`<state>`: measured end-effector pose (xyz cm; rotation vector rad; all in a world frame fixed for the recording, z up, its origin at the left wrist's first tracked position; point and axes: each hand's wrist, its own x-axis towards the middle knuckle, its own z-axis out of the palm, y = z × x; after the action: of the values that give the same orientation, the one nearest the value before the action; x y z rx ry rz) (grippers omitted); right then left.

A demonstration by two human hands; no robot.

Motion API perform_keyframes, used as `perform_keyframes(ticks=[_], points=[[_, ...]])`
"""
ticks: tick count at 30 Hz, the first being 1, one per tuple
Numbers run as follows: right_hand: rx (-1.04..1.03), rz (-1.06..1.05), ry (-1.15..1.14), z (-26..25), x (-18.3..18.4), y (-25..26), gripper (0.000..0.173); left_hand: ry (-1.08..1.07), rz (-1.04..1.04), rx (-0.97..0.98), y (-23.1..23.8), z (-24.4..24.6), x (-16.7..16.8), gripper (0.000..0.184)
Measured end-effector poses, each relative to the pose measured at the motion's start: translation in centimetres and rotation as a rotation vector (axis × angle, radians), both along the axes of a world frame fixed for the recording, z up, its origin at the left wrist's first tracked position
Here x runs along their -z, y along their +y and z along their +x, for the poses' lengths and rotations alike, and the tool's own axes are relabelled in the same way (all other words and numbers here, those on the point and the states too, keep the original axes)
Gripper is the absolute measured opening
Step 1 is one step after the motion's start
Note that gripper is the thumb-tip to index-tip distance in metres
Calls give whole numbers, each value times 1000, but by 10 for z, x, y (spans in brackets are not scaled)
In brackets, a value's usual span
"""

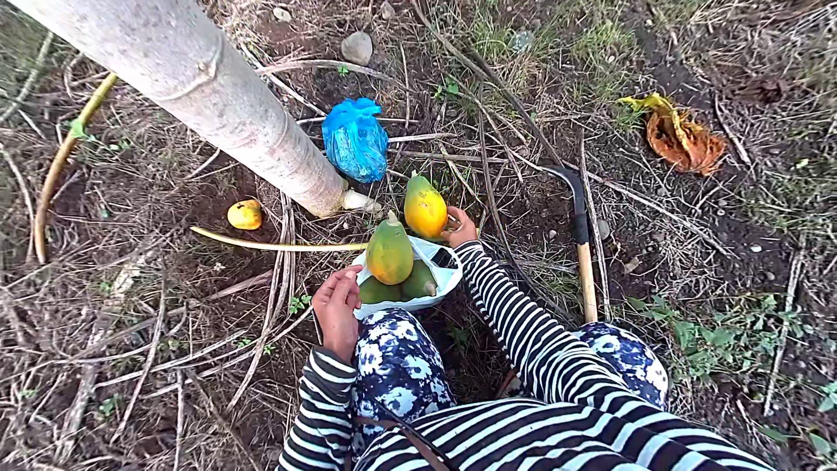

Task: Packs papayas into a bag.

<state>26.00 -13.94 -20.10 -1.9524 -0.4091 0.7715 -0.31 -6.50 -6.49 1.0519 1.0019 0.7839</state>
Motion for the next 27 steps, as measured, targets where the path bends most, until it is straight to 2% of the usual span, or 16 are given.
perform_keyframes(ticks=[2,4,9,16,21,24,27], points=[[28,5,85,-1,-6,-10,60,-5,3,-12,-1,2,-1,29],[11,-11,121,-1,-10,-12,54,-4,10,-15,-1,2,-1,30],[-51,-41,164,-4,-25,-4,52,-5,0,-19,-3,0,-1,31],[-3,-101,168,1,-11,-7,47,-2,-8,-49,-3,0,-2,29],[-61,-70,64,-1,-9,8,59,7,-9,-46,-2,4,-2,29],[-172,-147,26,-8,-4,28,79,26,-11,-51,-3,0,0,28],[-232,-247,25,-39,-3,45,98,84,12,-13,-6,-14,-4,27]])
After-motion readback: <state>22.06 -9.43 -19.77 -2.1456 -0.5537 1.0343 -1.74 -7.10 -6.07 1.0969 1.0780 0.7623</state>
